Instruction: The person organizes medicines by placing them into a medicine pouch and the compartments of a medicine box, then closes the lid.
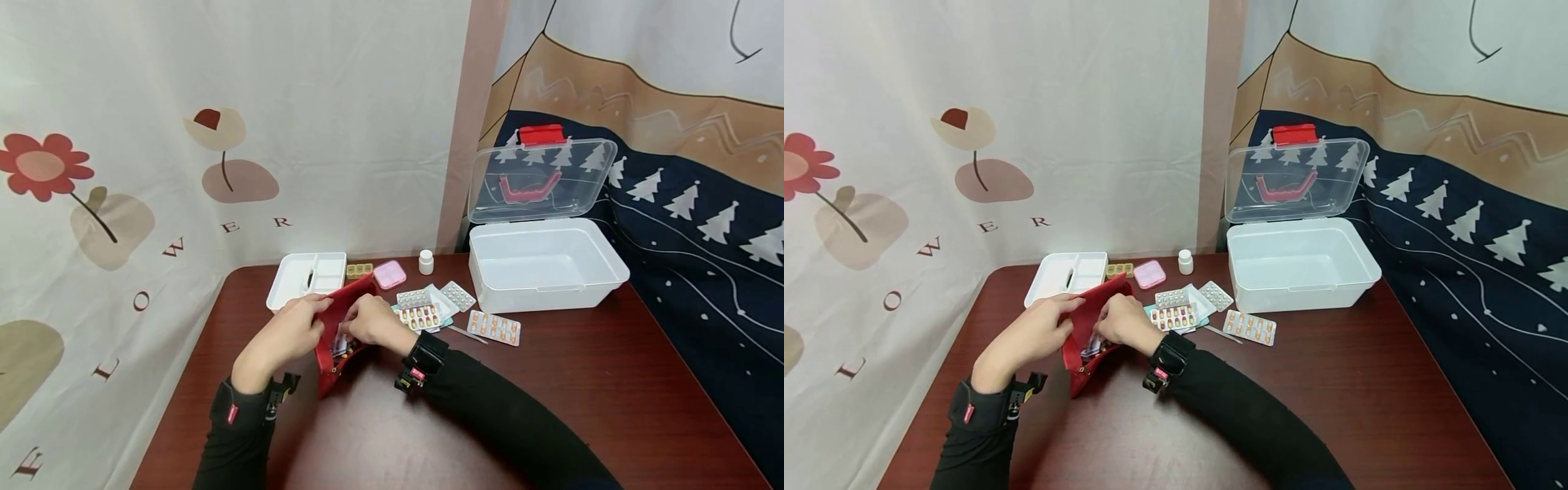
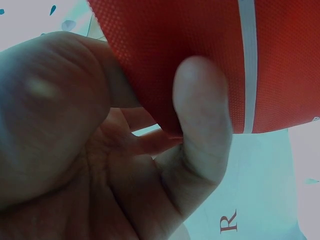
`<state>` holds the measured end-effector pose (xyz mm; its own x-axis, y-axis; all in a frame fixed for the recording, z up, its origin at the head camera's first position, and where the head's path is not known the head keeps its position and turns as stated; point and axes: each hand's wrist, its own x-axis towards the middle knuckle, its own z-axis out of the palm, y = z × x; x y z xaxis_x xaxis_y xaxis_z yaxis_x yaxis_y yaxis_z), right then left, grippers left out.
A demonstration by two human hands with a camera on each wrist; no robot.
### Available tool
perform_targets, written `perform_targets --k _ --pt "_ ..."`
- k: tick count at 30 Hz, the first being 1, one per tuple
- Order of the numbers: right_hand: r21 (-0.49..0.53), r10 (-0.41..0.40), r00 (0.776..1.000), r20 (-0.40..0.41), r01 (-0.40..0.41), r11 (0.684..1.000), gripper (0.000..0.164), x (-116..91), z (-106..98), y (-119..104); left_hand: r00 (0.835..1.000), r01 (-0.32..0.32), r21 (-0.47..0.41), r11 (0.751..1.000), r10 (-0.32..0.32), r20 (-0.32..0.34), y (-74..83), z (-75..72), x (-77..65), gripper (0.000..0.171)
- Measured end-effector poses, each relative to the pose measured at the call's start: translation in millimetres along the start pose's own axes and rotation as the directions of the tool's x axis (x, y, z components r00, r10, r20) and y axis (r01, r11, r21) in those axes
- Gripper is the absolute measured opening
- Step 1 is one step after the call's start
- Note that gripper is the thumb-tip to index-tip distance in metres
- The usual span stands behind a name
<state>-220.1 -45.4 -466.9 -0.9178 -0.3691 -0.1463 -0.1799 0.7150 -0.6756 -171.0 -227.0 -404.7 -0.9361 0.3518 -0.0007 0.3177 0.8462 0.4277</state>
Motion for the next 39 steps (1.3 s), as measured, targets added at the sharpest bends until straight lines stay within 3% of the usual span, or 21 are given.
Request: perform_targets --k 12,20,27,32,39 --pt "-0.026 -0.089 0.995 -0.035 0.088 0.996 0.02 -14.6 -35.3 9.0 1.0 0.02 -0.004 1.0 -0.02 0.012 -0.7 -1.2 0.5 0.047" --pt "-0.115 -0.042 0.995 -0.091 0.031 0.993 0.02 -7.3 -66.5 43.0 0.999 0.031 0.002 1.0 -0.031 0.03 -1.6 -1.0 0.8 0.047" --pt "-0.2 0.032 0.986 -0.161 -0.064 0.978 0.016 -5.1 -88.2 76.6 1.0 0.004 0.013 1.0 -0.004 0.001 -0.8 -0.2 -0.3 0.047" --pt "-0.267 0.078 0.986 -0.144 -0.115 0.957 0.015 -9.8 -95.7 95.7 1.0 -0.016 0.022 1.0 0.017 -0.015 -0.6 0.8 -0.3 0.047" --pt "-0.361 0.108 0.992 -0.07 -0.126 0.924 0.02 -15.7 -94.1 114.3 1.0 -0.003 0.027 1.0 0.003 -0.005 -0.3 0.8 0.8 0.047"
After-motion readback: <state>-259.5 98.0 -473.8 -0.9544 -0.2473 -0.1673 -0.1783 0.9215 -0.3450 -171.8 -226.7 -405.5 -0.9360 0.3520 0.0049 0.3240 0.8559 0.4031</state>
